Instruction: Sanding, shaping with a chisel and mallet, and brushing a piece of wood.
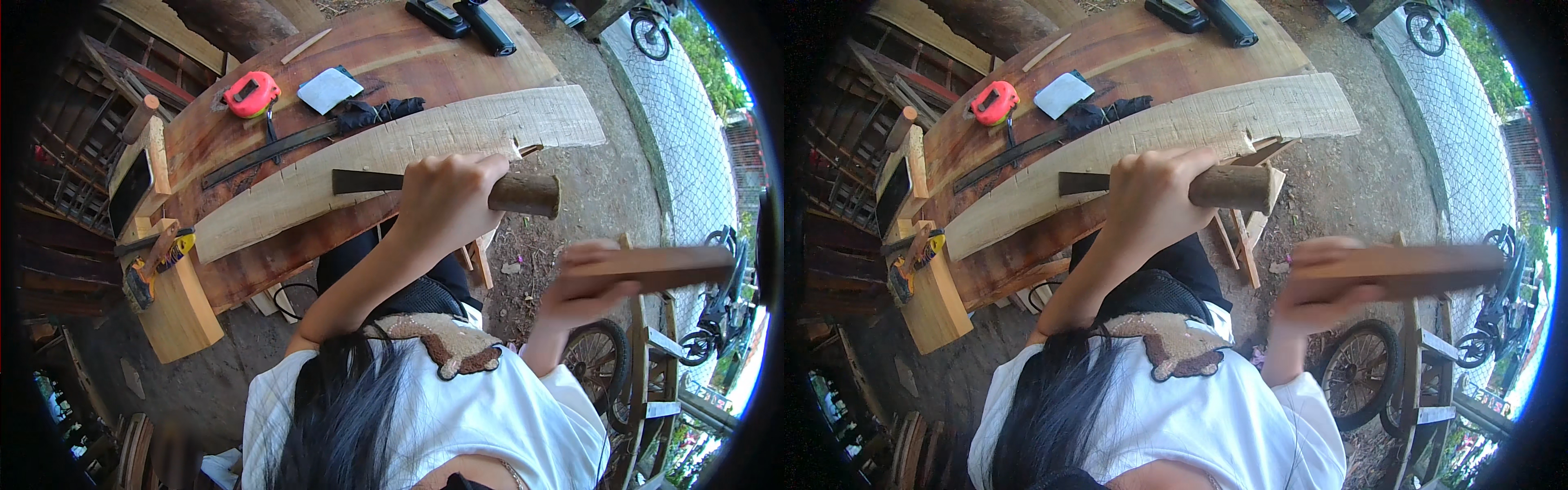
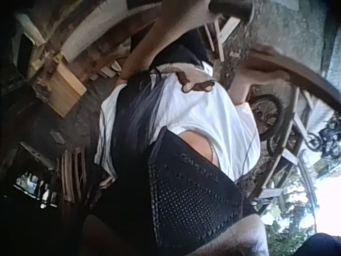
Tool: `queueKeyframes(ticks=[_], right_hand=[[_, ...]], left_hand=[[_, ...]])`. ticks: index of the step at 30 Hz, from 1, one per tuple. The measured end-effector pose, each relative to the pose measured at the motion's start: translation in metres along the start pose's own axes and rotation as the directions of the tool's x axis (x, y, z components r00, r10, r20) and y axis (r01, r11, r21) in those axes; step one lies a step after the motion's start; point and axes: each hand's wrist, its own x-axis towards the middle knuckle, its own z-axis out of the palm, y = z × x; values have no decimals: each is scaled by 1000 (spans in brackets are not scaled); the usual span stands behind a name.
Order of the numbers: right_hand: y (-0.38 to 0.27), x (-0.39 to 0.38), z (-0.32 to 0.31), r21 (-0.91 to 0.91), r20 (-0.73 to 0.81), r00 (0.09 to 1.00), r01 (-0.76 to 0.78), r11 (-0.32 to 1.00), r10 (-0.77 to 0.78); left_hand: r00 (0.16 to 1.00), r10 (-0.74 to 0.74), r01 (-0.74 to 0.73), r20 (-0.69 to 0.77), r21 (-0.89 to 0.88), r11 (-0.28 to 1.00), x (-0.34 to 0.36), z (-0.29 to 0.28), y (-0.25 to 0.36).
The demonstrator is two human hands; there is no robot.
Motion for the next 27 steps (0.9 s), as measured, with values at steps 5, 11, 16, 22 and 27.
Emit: queueKeyframes(ticks=[5,11,16,22,27], right_hand=[[2,-47,-8,-359,30,799,-552,753,600],[21,-42,-1,-199,403,878,-190,961,257],[5,-37,17,-305,353,767,-447,841,536],[21,-73,32,-306,450,700,-462,832,554],[10,-36,33,-222,367,709,-562,797,602]], left_hand=[[990,-17,38,-142,147,988,-15,-31,-30],[975,-93,125,-203,149,981,-27,-51,-38],[955,-168,227,-245,236,945,-41,-70,-59],[952,-92,156,-292,204,966,-49,-82,-62],[943,-162,226,-290,201,953,-63,-105,-73]])
